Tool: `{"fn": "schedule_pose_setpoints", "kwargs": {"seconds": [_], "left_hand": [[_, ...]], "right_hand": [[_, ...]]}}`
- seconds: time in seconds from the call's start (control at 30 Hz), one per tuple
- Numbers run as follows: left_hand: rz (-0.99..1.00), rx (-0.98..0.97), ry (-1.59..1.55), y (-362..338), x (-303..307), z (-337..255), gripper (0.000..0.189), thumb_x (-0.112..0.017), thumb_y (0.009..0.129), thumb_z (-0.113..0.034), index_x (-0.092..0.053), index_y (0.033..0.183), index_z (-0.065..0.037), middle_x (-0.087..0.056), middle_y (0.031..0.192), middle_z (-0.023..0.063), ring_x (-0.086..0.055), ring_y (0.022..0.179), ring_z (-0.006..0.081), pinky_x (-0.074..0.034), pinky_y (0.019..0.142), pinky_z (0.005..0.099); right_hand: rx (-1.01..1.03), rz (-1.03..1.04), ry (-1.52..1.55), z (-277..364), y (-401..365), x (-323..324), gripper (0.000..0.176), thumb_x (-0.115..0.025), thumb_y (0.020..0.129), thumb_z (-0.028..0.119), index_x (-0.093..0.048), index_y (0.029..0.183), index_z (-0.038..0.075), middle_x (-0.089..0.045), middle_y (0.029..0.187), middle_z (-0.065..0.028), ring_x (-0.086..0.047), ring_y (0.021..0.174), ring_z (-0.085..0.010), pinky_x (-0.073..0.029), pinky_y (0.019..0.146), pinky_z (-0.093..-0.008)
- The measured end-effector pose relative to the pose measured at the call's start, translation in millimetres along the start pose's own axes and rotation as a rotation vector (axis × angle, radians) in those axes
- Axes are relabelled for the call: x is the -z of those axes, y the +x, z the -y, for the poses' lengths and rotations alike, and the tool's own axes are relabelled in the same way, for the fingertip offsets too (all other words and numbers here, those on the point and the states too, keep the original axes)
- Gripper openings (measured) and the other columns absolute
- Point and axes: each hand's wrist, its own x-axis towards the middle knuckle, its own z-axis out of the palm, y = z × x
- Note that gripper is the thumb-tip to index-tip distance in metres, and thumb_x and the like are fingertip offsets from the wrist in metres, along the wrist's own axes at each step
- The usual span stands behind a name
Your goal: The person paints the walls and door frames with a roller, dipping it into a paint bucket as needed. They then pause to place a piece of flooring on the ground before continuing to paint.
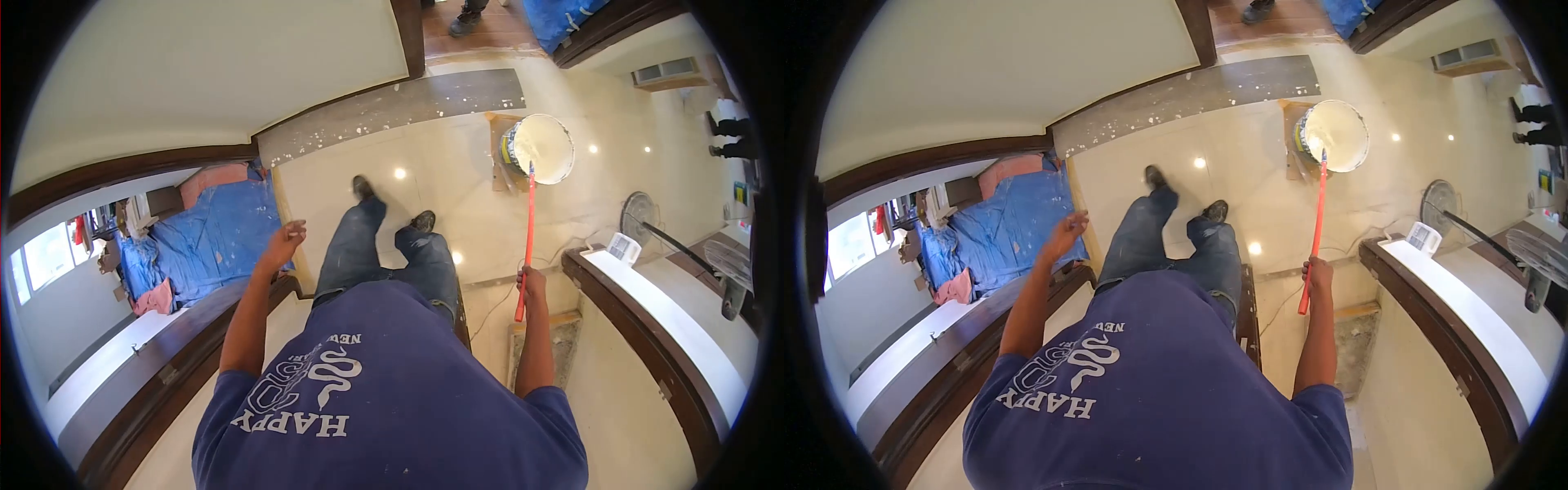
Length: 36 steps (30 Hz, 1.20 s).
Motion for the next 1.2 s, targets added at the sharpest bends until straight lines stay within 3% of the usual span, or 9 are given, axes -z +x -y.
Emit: {"fn": "schedule_pose_setpoints", "kwargs": {"seconds": [0.13,0.27,0.37,0.53,0.67,0.77,0.97,1.07,1.2], "left_hand": [[0.002,-0.033,0.118,16,15,-51,0.045,-0.058,0.096,-0.02,-0.053,0.136,-0.003,-0.064,0.122,0.0159,-0.063,0.109,0.0251,-0.049,0.095,0.0374],[0.039,0.04,0.27,20,18,-52,0.046,-0.06,0.093,-0.024,-0.056,0.133,-0.002,-0.066,0.12,0.017,-0.065,0.106,0.029,-0.05,0.093,0.0356],[0.141,0.038,0.398,18,28,-8,0.047,-0.061,0.091,-0.026,-0.057,0.132,-0.002,-0.066,0.12,0.018,-0.066,0.105,0.0312,-0.051,0.092,0.0356],[0.05,0.119,0.235,-20,28,54,0.048,-0.06,0.093,-0.026,-0.055,0.134,-0.002,-0.065,0.123,0.0189,-0.064,0.11,0.0304,-0.05,0.094,0.0376],[0.055,0.223,0.129,-36,15,64,0.049,-0.061,0.094,-0.025,-0.054,0.136,-0.003,-0.064,0.124,0.0192,-0.062,0.114,0.0297,-0.049,0.096,0.0387],[0.118,0.14,0.103,-29,9,77,0.048,-0.061,0.094,-0.024,-0.054,0.137,-0.003,-0.065,0.123,0.0182,-0.062,0.113,0.0286,-0.049,0.097,0.0382],[0.235,-0.042,0.294,21,8,-55,0.046,-0.061,0.095,-0.023,-0.054,0.135,-0.003,-0.065,0.119,0.0139,-0.063,0.108,0.0226,-0.049,0.095,0.0336],[0.256,-0.103,0.247,64,8,-78,0.046,-0.061,0.095,-0.022,-0.053,0.136,-0.003,-0.065,0.12,0.0131,-0.063,0.106,0.0209,-0.048,0.094,0.0323],[0.244,-0.141,0.322,71,14,-123,0.046,-0.06,0.096,-0.022,-0.052,0.137,-0.002,-0.064,0.122,0.0141,-0.062,0.108,0.0215,-0.048,0.095,0.033]], "right_hand": [[0.025,-0.005,0.098,-28,-3,-8,0.012,-0.059,0.094,0.014,-0.055,0.093,0.002,-0.057,0.071,-0.0054,-0.053,0.055,-0.0131,-0.042,0.045,-0.0248],[0.098,-0.007,0.101,-38,2,-9,0.014,-0.06,0.094,0.016,-0.056,0.093,0.003,-0.058,0.072,-0.0055,-0.054,0.055,-0.0125,-0.042,0.045,-0.0243],[0.066,-0.043,0.072,-42,-11,-8,0.015,-0.061,0.094,0.017,-0.056,0.092,0.003,-0.059,0.072,-0.0059,-0.055,0.055,-0.0127,-0.042,0.045,-0.0246],[0.041,0.029,0.057,-31,-2,3,0.015,-0.061,0.094,0.017,-0.056,0.095,0.002,-0.058,0.071,-0.0062,-0.055,0.055,-0.0135,-0.042,0.045,-0.0254],[0.04,0.024,0.045,-27,13,3,0.015,-0.058,0.094,0.016,-0.056,0.095,0.001,-0.057,0.071,-0.0059,-0.054,0.055,-0.0138,-0.041,0.044,-0.0257],[0.04,0.009,0.056,-26,1,-5,0.015,-0.055,0.095,0.015,-0.057,0.092,0.001,-0.057,0.071,-0.0057,-0.053,0.055,-0.0133,-0.042,0.046,-0.0257],[0.097,-0.049,0.105,-30,-9,-24,0.016,-0.058,0.094,0.016,-0.057,0.091,0.001,-0.058,0.071,-0.0054,-0.054,0.056,-0.0133,-0.043,0.047,-0.0262],[0.092,-0.067,0.116,-39,-9,-27,0.017,-0.06,0.094,0.016,-0.057,0.093,0.0,-0.059,0.073,-0.0061,-0.055,0.057,-0.0135,-0.043,0.047,-0.0261],[0.089,-0.098,0.136,-38,-9,-39,0.018,-0.061,0.093,0.017,-0.057,0.096,-0.001,-0.06,0.075,-0.0067,-0.056,0.058,-0.0133,-0.044,0.048,-0.026]]}}
